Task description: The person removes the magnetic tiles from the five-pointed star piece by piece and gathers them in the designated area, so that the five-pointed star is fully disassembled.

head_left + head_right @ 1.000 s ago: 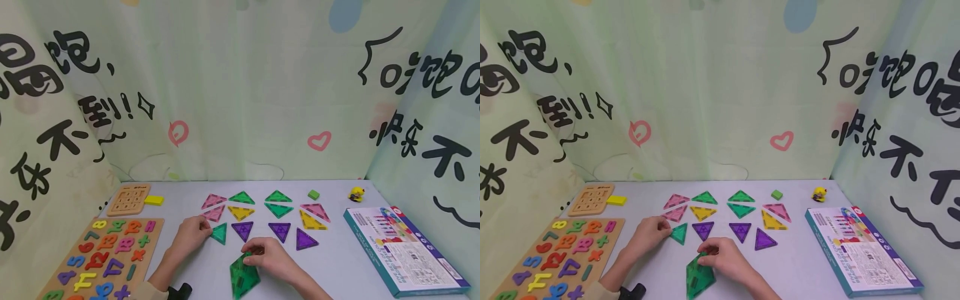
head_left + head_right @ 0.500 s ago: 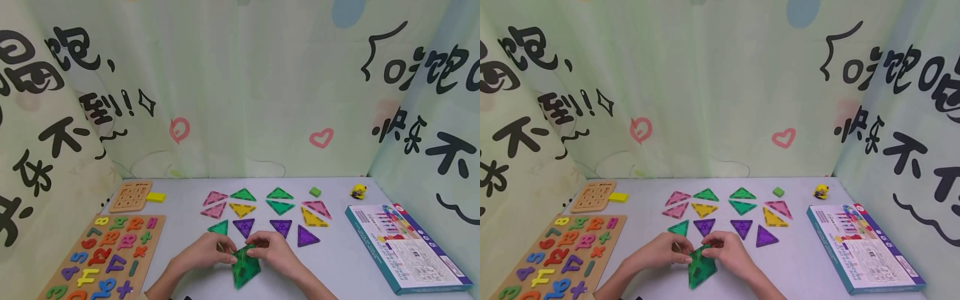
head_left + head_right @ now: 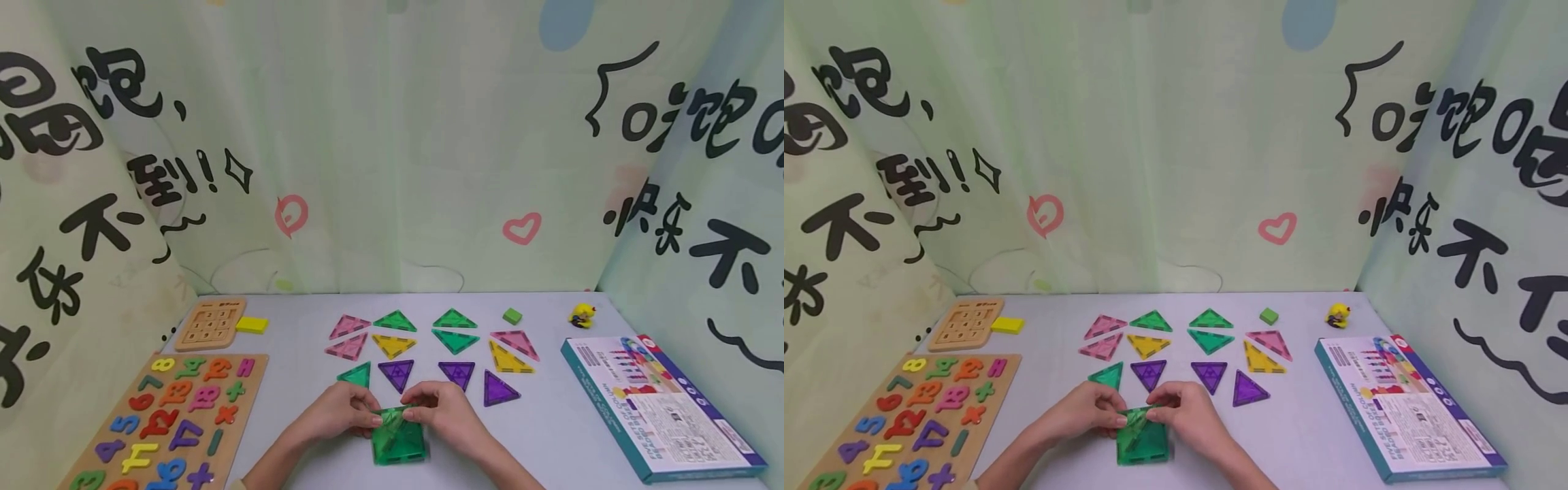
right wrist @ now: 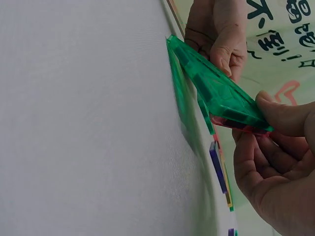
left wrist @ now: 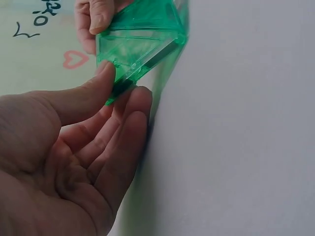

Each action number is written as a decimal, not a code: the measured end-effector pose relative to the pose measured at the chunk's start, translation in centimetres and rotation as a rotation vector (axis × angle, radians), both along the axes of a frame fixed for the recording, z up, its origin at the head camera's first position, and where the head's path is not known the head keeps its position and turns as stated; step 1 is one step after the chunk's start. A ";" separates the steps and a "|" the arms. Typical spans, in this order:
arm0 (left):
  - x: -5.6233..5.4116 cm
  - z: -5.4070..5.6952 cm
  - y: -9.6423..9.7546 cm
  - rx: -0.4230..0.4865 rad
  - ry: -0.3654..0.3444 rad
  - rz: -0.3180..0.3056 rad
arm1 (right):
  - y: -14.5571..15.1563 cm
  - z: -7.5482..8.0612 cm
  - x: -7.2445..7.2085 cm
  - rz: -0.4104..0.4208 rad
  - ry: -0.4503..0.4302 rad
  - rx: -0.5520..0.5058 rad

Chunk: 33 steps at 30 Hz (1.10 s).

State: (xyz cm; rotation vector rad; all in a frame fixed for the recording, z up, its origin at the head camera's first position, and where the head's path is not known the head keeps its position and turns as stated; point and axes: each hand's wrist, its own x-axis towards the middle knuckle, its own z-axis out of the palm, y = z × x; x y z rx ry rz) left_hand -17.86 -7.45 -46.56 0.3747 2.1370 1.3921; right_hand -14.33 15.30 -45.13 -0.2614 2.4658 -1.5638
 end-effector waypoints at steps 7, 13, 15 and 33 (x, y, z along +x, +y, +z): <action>-0.2 0.3 -0.6 0.021 0.016 -0.021 | 0.0 -0.4 -0.1 0.002 -0.015 0.015; -0.9 0.8 -1.7 -0.006 0.065 -0.027 | 0.1 -0.5 -0.2 0.007 -0.011 0.010; -1.3 1.1 -2.5 -0.019 0.089 -0.003 | 0.1 -0.5 -0.2 0.007 -0.009 0.008; -7.6 2.6 -11.7 -0.375 0.310 0.385 | 0.2 -0.2 -0.2 0.153 -0.105 -0.005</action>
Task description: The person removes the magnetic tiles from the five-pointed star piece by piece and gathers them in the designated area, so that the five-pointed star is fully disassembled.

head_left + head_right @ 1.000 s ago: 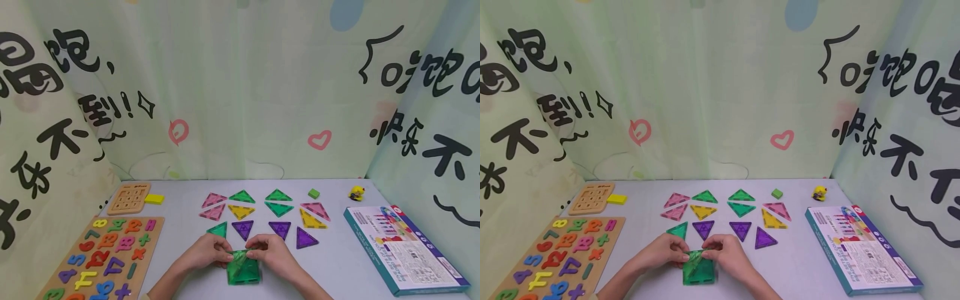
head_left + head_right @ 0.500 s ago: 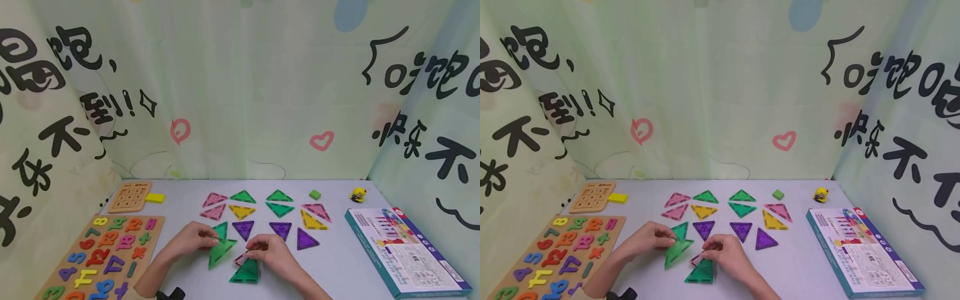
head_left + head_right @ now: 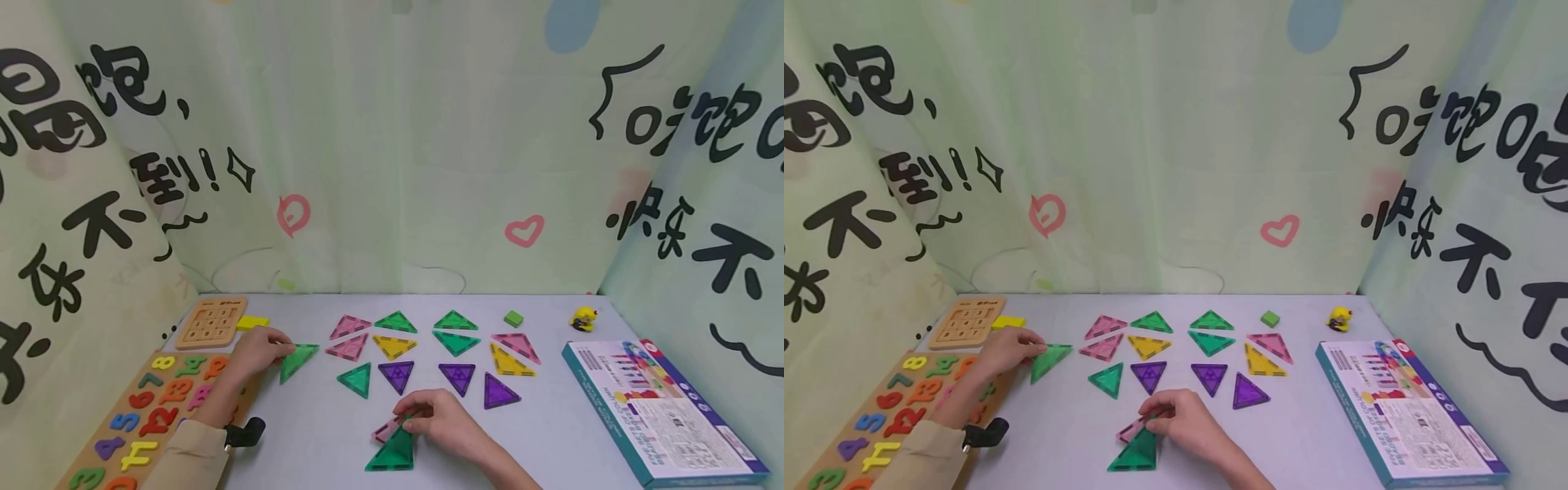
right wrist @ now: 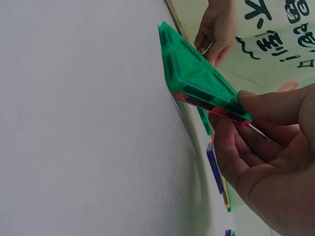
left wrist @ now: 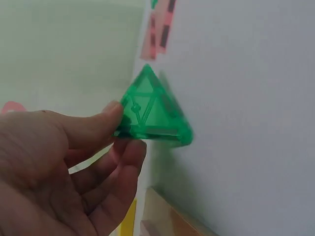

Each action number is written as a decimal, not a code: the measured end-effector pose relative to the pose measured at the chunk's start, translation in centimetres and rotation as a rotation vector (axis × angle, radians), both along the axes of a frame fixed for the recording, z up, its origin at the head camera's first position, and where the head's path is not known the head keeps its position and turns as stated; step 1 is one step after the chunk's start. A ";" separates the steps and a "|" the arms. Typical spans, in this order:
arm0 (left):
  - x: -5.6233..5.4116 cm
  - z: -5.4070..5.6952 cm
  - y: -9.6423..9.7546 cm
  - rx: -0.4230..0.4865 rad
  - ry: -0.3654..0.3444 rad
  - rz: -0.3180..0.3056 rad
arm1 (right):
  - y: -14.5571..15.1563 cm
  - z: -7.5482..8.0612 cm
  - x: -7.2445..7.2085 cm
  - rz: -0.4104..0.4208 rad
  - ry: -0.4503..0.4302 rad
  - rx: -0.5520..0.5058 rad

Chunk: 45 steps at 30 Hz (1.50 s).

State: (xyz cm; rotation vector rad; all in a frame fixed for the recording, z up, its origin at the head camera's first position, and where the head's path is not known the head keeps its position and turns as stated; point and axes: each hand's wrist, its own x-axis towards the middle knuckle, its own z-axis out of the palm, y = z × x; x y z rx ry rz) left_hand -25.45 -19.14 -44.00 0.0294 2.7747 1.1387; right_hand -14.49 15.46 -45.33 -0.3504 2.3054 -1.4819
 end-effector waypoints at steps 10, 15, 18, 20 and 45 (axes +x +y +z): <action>-0.9 -1.0 0.0 -0.276 0.111 0.051 | -0.4 -0.4 0.2 -0.010 0.027 -0.006; -0.3 -0.7 1.2 -0.293 0.139 0.063 | -0.6 -0.5 0.1 -0.050 0.050 -0.004; 0.9 0.0 2.8 -0.258 0.132 0.052 | -0.5 -0.5 0.1 -0.071 0.061 -0.006; 2.2 0.3 4.1 -0.199 0.117 0.009 | -0.4 -0.5 0.1 -0.088 0.066 -0.013; 8.8 -2.9 10.1 0.244 -0.208 -0.465 | -1.0 -0.1 0.5 -0.324 0.079 -0.176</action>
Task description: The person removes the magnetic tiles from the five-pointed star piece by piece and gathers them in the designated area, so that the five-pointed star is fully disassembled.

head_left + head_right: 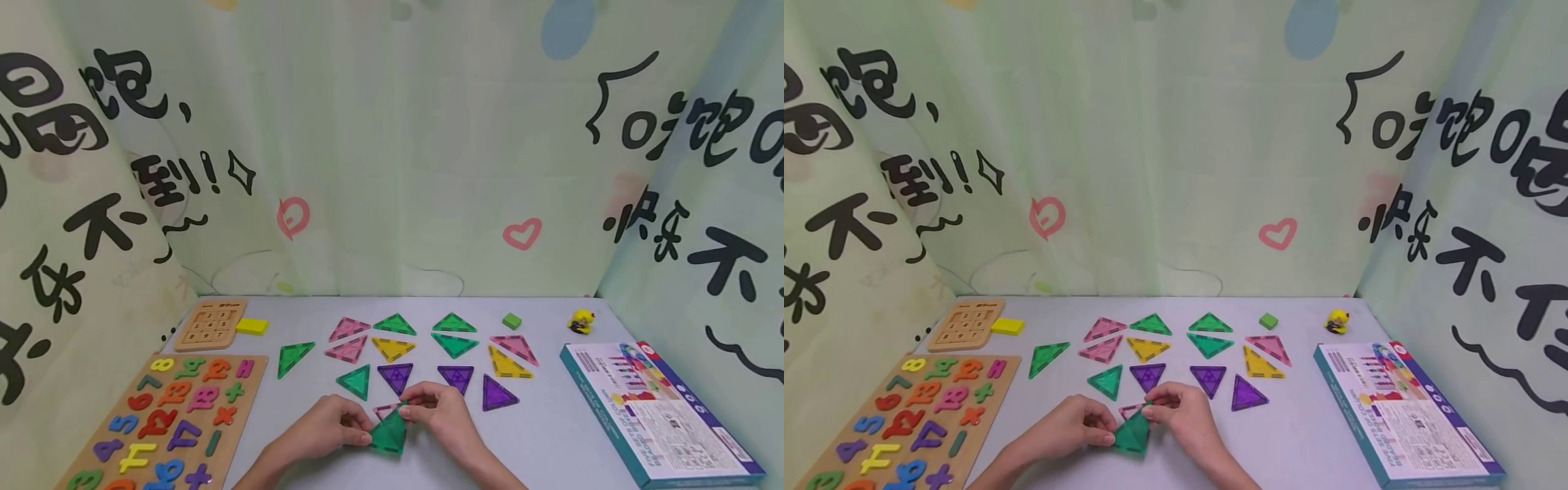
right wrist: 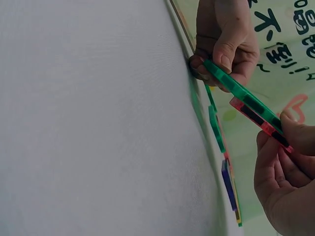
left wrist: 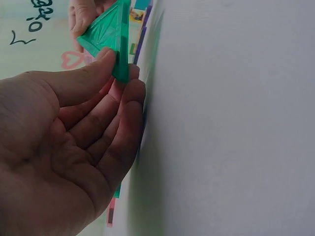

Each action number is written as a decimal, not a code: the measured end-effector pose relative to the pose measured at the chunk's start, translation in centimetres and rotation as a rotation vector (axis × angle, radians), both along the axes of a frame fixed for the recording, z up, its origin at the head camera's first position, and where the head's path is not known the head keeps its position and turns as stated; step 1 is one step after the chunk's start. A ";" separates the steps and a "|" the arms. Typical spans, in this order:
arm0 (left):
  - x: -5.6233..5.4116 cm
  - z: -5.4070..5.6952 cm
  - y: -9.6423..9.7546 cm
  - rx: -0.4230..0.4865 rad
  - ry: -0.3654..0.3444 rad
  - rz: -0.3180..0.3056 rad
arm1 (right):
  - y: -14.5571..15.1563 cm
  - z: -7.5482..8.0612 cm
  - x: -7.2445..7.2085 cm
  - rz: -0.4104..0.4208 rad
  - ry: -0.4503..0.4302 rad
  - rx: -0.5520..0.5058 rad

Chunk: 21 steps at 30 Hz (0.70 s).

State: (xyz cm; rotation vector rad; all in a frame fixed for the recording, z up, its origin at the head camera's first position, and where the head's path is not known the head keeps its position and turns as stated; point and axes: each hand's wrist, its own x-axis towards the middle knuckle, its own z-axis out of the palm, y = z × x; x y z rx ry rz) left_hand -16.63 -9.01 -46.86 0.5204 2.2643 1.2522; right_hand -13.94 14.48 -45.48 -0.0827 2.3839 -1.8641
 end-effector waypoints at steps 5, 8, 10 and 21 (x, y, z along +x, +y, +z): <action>-0.1 0.1 -0.3 -0.003 -0.012 -0.007 | 0.0 -0.2 0.0 0.011 -0.005 -0.011; -0.3 0.2 -0.7 0.004 -0.032 -0.012 | -0.1 -0.2 0.1 0.034 -0.013 -0.024; -0.5 0.3 -1.2 0.015 -0.042 -0.016 | -0.1 -0.2 0.1 0.047 -0.015 -0.029; -2.0 1.5 -5.0 0.008 -0.022 0.013 | -0.1 -0.1 0.0 0.069 -0.009 -0.050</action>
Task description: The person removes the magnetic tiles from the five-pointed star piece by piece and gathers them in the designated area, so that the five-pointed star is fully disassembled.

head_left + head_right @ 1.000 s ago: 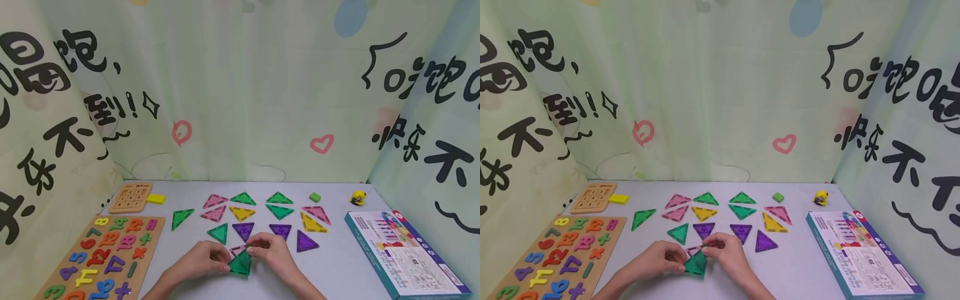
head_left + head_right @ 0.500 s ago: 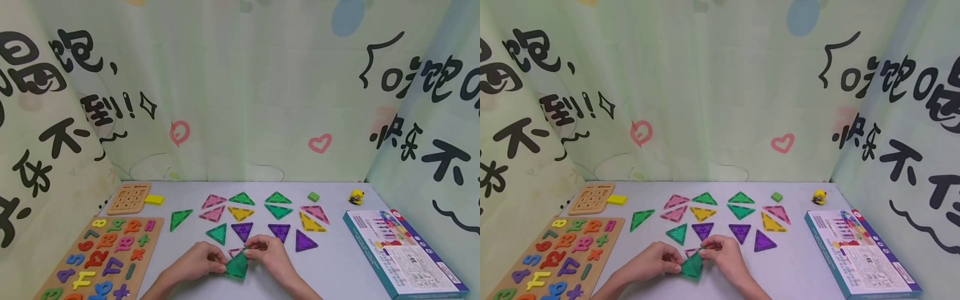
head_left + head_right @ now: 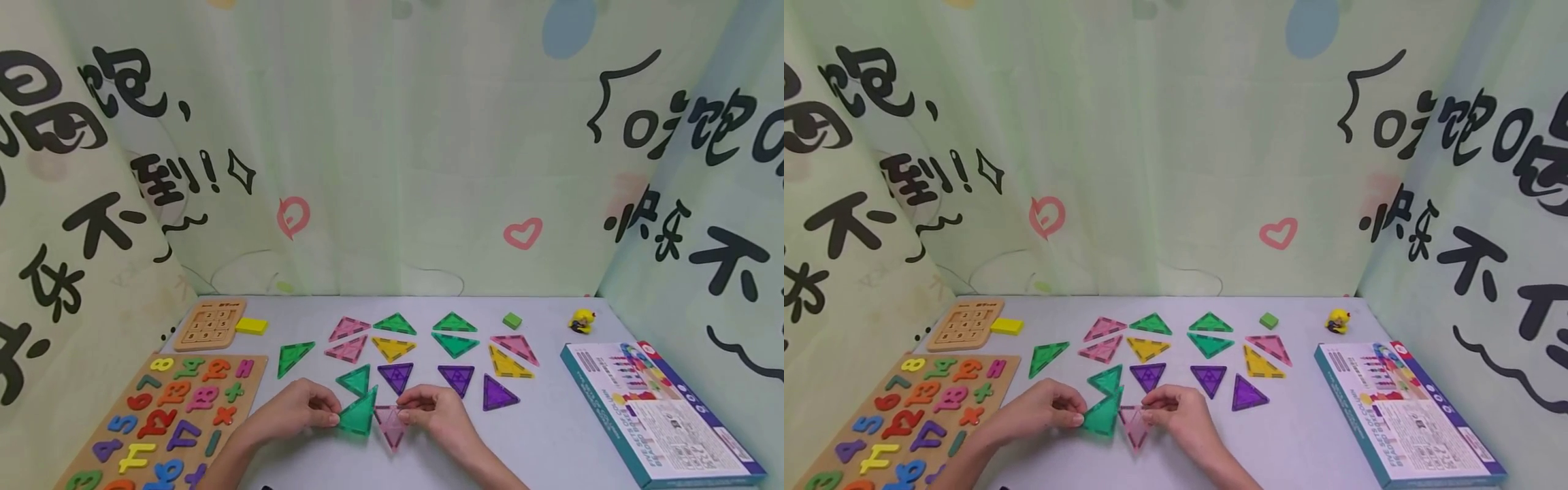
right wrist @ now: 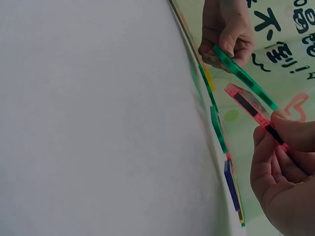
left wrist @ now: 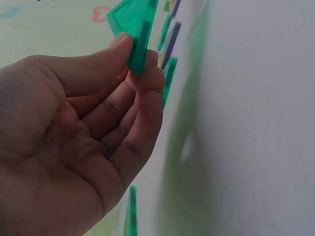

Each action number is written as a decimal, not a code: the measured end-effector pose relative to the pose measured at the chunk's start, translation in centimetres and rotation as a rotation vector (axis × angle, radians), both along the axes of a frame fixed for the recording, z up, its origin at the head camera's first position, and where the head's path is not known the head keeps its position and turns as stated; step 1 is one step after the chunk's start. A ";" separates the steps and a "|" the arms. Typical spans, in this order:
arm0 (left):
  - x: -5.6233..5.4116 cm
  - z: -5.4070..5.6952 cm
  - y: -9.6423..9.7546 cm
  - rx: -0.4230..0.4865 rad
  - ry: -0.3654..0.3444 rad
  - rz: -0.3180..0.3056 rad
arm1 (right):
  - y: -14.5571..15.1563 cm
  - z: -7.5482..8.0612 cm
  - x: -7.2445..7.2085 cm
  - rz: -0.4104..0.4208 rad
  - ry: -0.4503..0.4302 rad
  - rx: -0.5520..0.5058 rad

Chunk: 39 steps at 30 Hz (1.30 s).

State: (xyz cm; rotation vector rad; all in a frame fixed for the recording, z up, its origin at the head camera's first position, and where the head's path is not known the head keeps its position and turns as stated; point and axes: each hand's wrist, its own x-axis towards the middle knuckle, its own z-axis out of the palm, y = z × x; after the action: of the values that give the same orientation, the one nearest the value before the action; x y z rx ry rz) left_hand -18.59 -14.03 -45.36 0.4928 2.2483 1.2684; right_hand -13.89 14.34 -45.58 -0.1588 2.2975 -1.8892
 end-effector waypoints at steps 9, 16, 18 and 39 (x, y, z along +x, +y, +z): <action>-1.2 0.3 -2.9 -0.182 0.104 0.253 | -0.1 -0.2 -0.1 0.024 -0.020 0.056; -1.8 0.1 -3.8 -0.314 0.162 0.386 | -0.2 -0.3 0.1 0.072 -0.037 0.068; -1.9 0.1 -3.8 -0.350 0.191 0.405 | -0.2 -0.3 0.2 0.073 -0.040 0.072; 0.2 1.4 0.3 -0.128 0.113 0.159 | -1.4 0.0 -0.1 0.089 0.012 0.052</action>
State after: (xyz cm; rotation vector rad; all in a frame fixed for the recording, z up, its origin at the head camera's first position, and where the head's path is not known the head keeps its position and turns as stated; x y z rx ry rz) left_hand -18.36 -13.70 -43.94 0.3522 2.4871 1.1883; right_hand -13.96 12.90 -45.61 -0.2618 2.3041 -1.7895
